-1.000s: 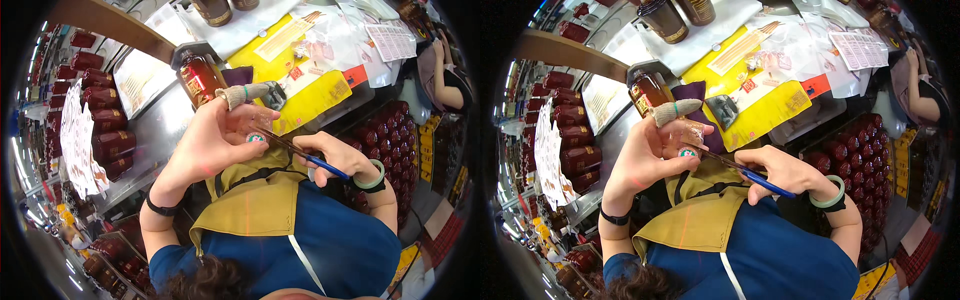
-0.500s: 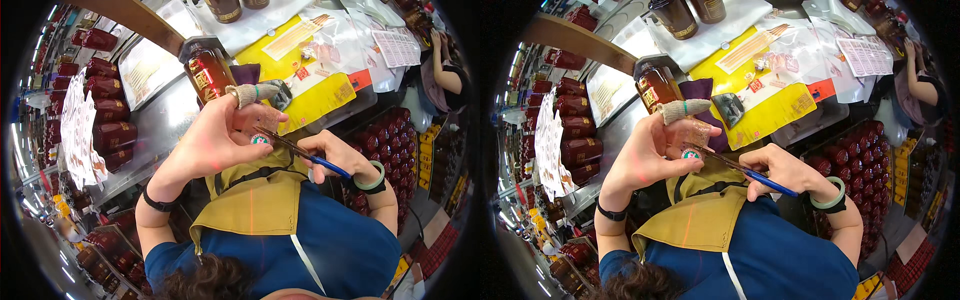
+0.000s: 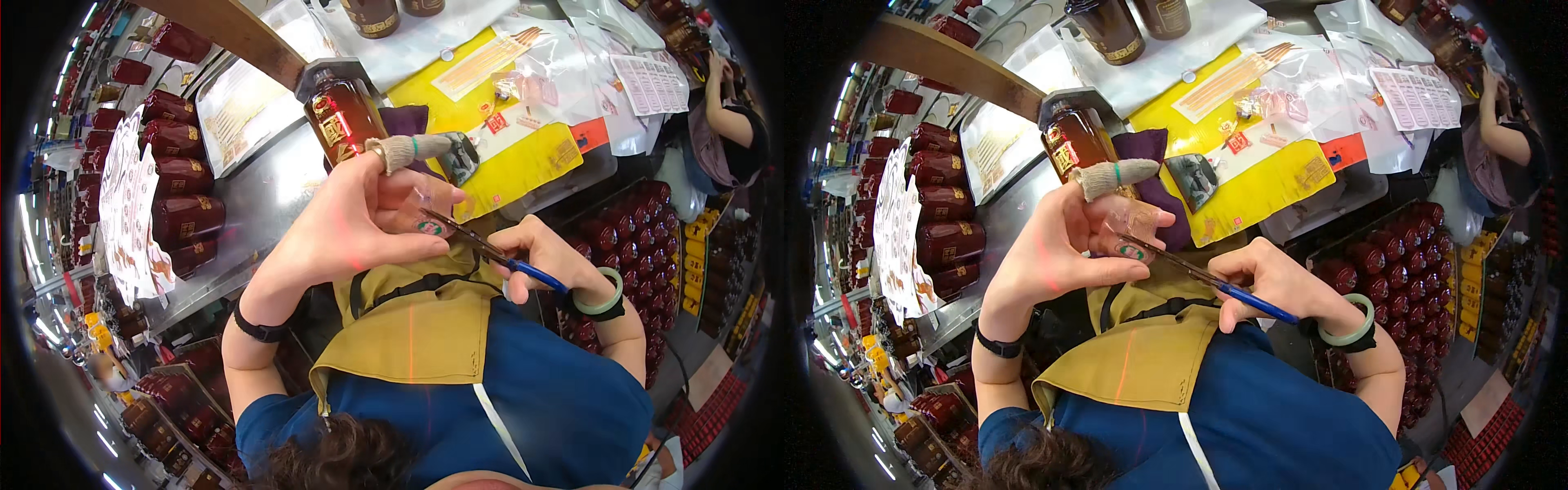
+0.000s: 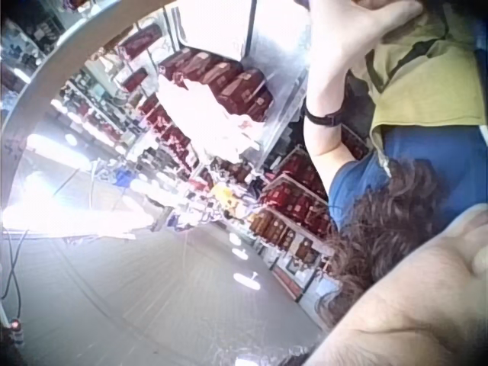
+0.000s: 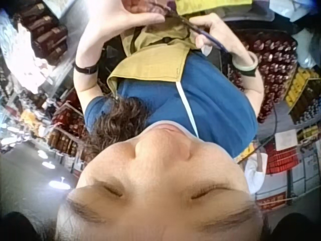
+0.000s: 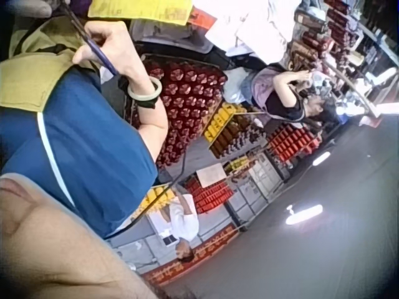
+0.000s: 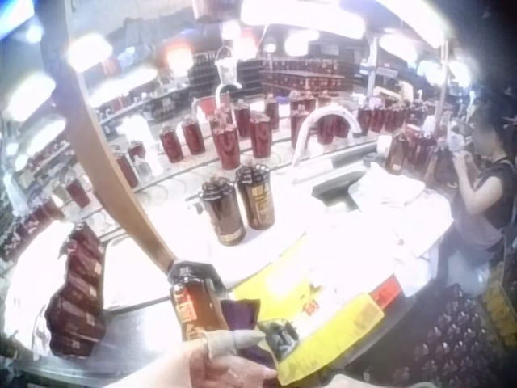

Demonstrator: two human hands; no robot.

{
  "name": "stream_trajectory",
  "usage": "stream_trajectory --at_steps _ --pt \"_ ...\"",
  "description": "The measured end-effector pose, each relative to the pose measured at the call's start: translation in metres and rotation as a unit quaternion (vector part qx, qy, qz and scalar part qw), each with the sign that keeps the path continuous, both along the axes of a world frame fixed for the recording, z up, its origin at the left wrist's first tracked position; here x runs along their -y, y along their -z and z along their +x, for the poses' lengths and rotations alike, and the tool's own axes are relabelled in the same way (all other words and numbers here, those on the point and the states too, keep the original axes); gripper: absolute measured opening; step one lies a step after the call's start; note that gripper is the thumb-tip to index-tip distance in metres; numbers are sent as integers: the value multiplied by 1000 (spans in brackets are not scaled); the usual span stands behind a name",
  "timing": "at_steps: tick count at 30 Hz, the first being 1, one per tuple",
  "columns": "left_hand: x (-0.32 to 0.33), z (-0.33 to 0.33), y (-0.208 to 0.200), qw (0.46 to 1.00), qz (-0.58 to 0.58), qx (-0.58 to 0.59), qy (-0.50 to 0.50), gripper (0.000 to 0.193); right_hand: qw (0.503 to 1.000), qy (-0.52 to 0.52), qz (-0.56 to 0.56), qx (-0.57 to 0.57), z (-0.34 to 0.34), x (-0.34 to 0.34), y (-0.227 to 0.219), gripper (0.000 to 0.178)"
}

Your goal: The recorder applies labels to brown glass bottles, using scissors to trim labels and smoothing them manually onto the bottle surface.

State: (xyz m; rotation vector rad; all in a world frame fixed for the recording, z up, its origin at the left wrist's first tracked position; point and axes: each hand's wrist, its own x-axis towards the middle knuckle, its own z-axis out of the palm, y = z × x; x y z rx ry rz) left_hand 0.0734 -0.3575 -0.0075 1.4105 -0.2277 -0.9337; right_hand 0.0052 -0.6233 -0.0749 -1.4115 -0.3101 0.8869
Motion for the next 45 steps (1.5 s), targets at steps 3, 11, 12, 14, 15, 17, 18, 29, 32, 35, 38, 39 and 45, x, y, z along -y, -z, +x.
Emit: stream_trajectory --at_steps 3,11,12,14,15,17,18,29,32,35,38,39,45 --pt "-8 0 8 996 -23 65 -60 85 997 60 47 1 -2 -10 1 61" --pt "-7 -38 23 878 111 311 -347 74 975 185 118 -21 0 -58 13 72" --pt "-5 -43 22 912 54 284 -291 61 976 199 88 12 1 -64 15 72" --pt "4 -49 25 945 8 156 -289 55 973 202 111 -24 0 -74 17 71" --pt "8 -49 27 941 -23 122 -316 52 971 210 111 -19 -1 -80 18 71" --pt "9 -43 31 926 -85 97 -355 53 972 212 102 -13 -2 -89 19 71" --pt "8 -40 32 908 -144 72 -387 55 973 212 86 -1 -2 -93 19 70" --pt "-10 -25 31 825 -235 35 -512 48 976 184 116 21 -6 -135 24 90" --pt "-16 -26 31 818 -236 43 -522 46 984 143 102 40 -1 -143 25 98" --pt "-23 -26 35 830 -208 72 -513 37 983 145 112 4 1 -151 22 97" --pt "-30 -25 37 831 -215 74 -508 35 983 157 76 64 5 -158 17 92" --pt "-32 -24 37 830 -213 70 -510 35 983 154 79 67 6 -160 15 92" --pt "-37 -24 38 825 -200 79 -522 32 971 205 35 117 4 -184 8 89"
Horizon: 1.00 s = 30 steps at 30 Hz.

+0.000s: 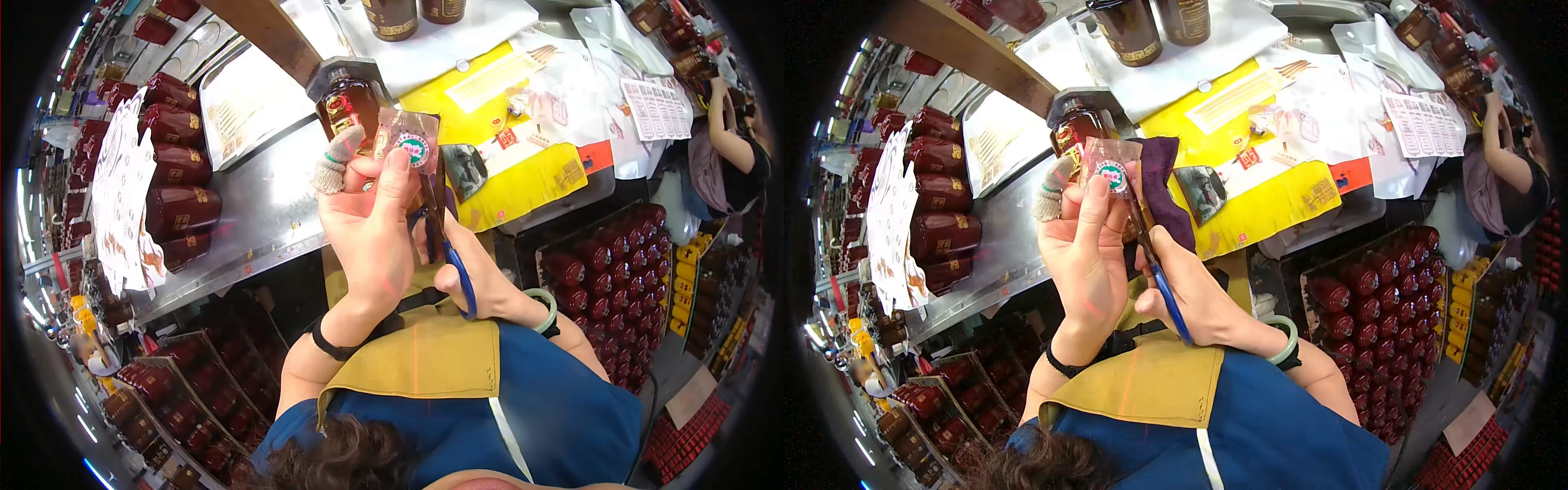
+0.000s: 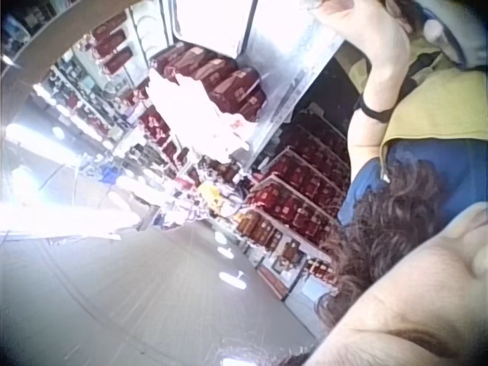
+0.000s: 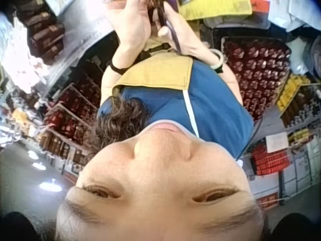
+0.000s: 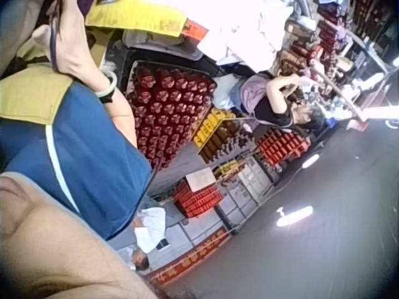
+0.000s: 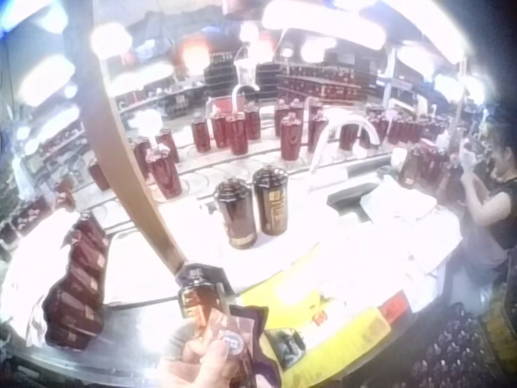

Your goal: The recorder applies labels to brown glass bottles, using scissors to trim labels and smoothing them manually onto the bottle surface.

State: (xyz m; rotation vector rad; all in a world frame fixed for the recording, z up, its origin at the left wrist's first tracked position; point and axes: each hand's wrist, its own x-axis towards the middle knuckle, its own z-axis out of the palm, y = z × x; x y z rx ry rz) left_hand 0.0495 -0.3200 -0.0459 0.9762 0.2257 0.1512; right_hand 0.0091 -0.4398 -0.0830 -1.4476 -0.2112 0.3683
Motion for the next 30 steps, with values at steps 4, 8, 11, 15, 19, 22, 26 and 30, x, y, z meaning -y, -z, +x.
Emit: stream_trajectory --at_steps 4,8,11,15,19,22,26,30 --pt "-4 -1 0 1000 0 -3 -25 28 1000 0 18 -24 2 -9 -1 87" --pt "-12 0 -1 1000 11 -16 -25 20 999 7 29 -36 2 -19 -4 92" --pt "-16 -1 -1 999 -7 8 -32 17 998 6 36 -41 2 -25 -6 97" --pt "-23 0 -2 999 -3 3 -36 17 997 14 55 -47 2 -34 -7 101" --pt "-30 0 -4 999 -9 11 -40 20 997 9 55 -54 2 -41 -8 101" --pt "-35 1 -5 999 -15 20 -46 22 996 9 59 -63 3 -47 -9 100" --pt "-43 2 -5 998 -24 31 -46 27 995 18 72 -71 5 -56 -11 98" --pt "-52 3 -8 998 -24 50 -39 29 995 14 62 -75 5 -60 -13 98"
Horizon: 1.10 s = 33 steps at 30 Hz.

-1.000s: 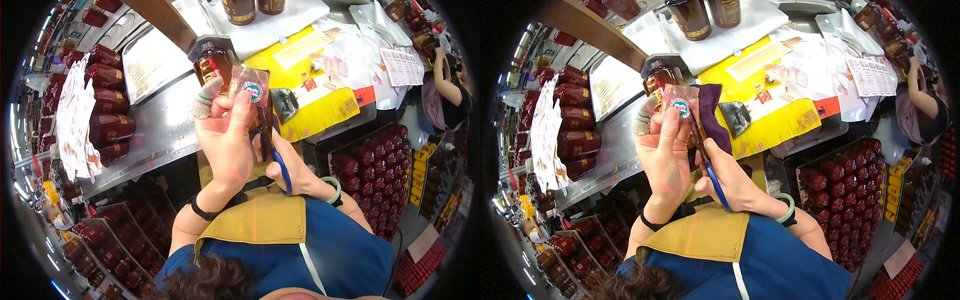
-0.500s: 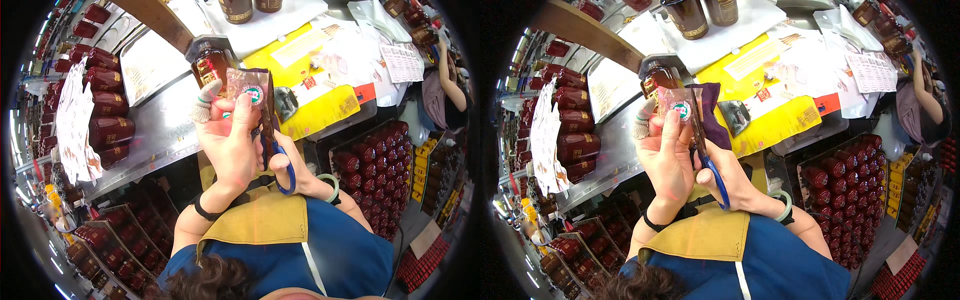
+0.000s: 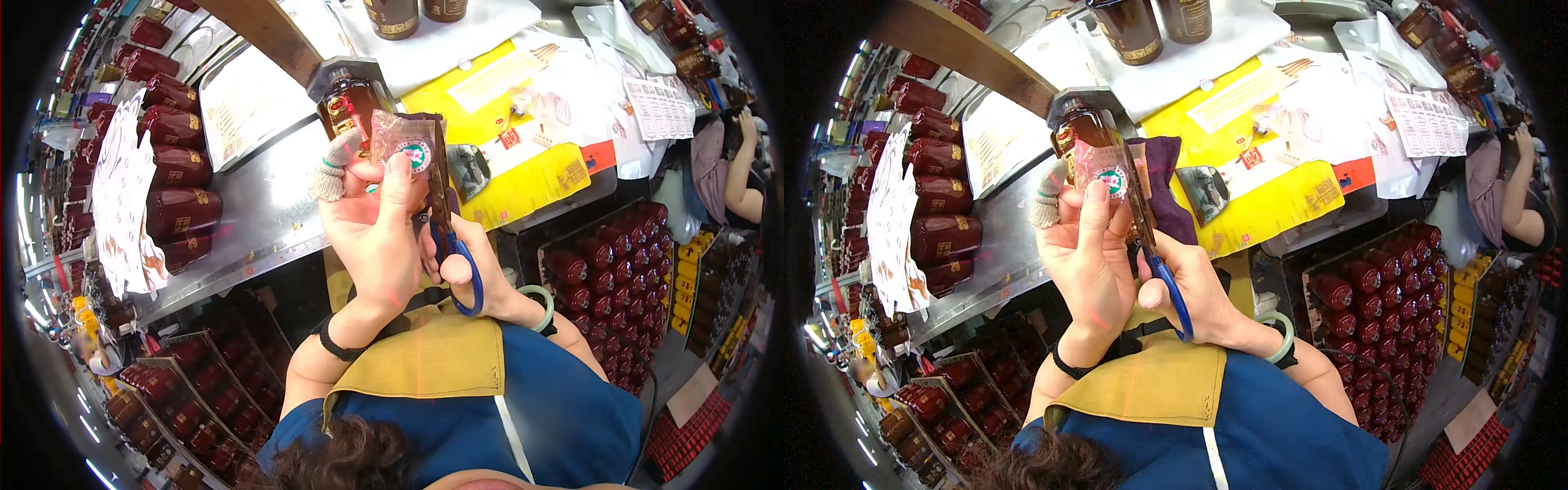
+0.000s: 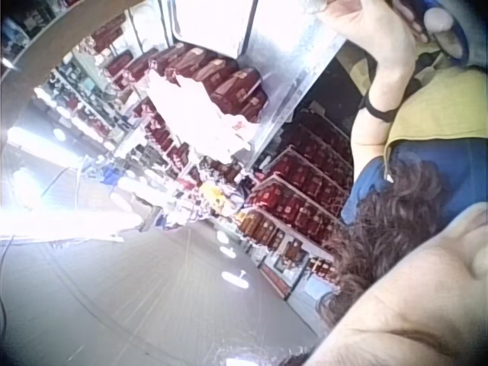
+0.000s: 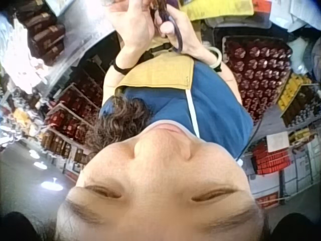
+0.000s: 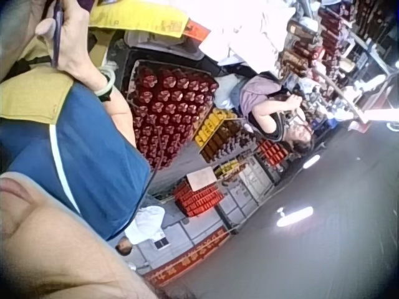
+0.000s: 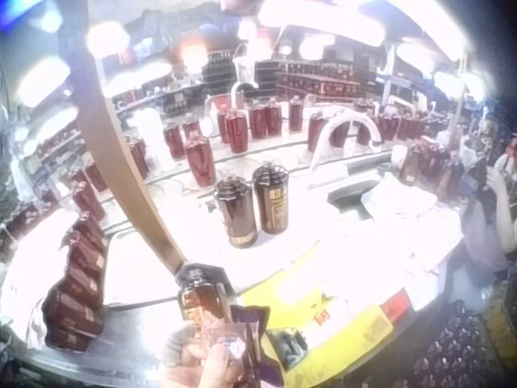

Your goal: The recorder applies labels to brown glass bottles, using scissors to trim labels and smoothing them manually onto the bottle surface.

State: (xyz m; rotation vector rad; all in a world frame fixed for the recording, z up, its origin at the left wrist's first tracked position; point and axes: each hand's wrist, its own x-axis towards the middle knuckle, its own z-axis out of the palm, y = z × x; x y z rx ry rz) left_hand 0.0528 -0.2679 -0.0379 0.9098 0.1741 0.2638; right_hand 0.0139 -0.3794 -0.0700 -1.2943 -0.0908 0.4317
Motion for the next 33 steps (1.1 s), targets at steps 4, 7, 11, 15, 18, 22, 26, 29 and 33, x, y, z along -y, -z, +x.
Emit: stream_trajectory --at_steps 4,7,11,15,18,22,26,29,33 --pt "-10 2 -4 1000 7 4 -3 29 1000 -21 -11 -9 2 -4 2 90" --pt "-22 4 -8 999 30 3 19 30 1000 -26 -3 2 4 -6 3 89" --pt "-39 8 -14 994 89 4 65 40 999 -42 -21 0 9 -2 0 94" --pt "-54 11 -23 987 113 -16 114 49 995 -73 -64 -18 13 -1 -2 92" --pt "-62 13 -29 984 112 -22 135 53 996 -58 -57 -23 13 -7 -4 90" --pt "-71 15 -35 979 137 -9 149 50 996 -64 -66 -23 14 -13 -8 90" --pt "-78 16 -38 979 134 -11 154 47 994 -74 -77 -19 15 -16 -12 90" --pt "-78 17 -38 978 137 -12 153 46 993 -73 -88 -22 15 -17 -14 89" --pt "-79 17 -39 977 143 -16 157 40 994 -72 -84 -15 16 -17 -14 88"
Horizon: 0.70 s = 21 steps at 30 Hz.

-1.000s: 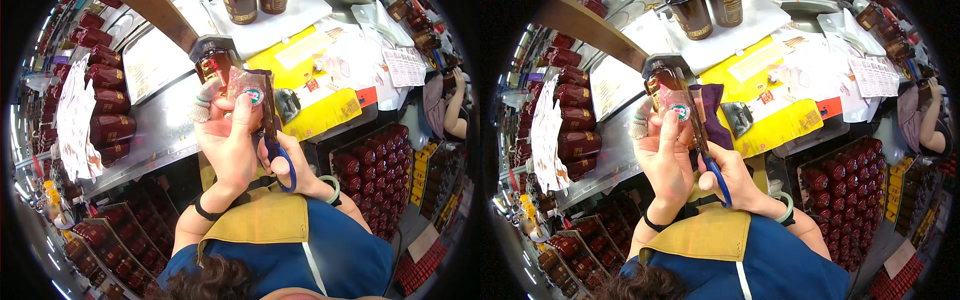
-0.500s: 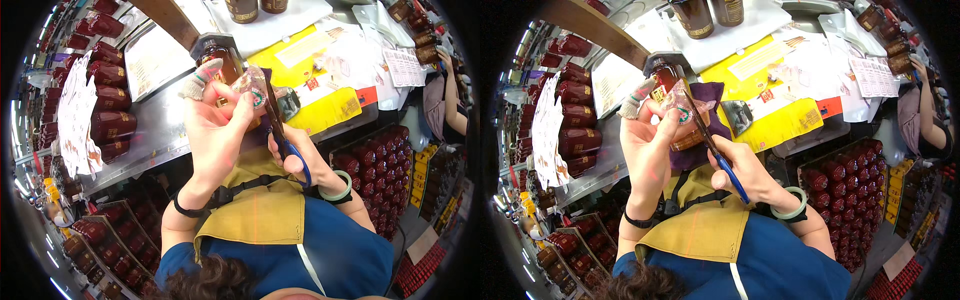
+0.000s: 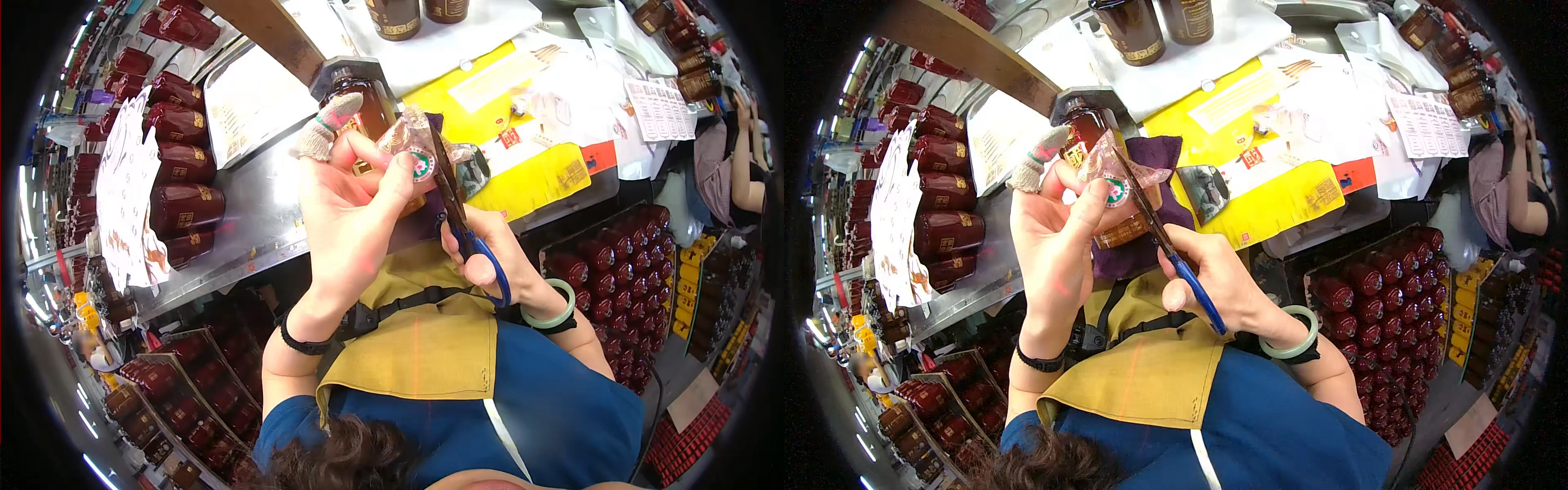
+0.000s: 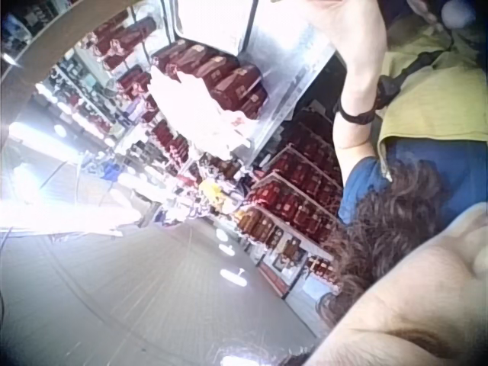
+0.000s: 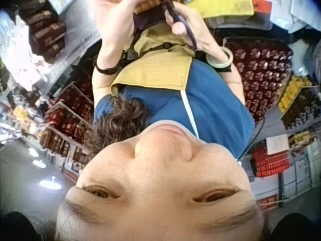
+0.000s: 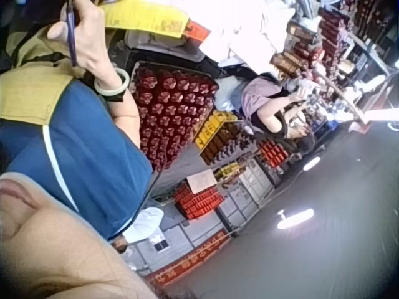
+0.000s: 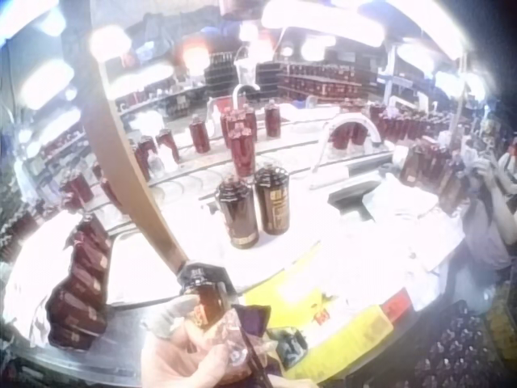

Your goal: The recorder applies labels to brown glass bottles, using scissors to trim labels and smoothing them manually onto the bottle surface.

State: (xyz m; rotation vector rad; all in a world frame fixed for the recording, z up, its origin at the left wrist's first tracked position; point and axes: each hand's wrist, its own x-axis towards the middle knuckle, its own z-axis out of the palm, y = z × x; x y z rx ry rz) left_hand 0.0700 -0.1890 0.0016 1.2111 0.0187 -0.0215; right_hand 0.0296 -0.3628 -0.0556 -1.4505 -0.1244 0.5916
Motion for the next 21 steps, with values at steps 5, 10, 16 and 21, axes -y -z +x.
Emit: stream_trajectory --at_steps 5,10,16,21 --pt "0 0 -1 1000 -4 -5 0 32 1000 2 -9 25 1 0 -1 85" --pt "0 -1 0 1000 -11 3 -7 31 1000 0 1 23 1 0 -2 83" --pt "-3 1 5 1000 0 18 -20 39 1000 -7 7 24 2 -2 1 84" --pt "-3 1 7 999 -10 40 -26 47 998 -18 57 14 2 -5 5 88"
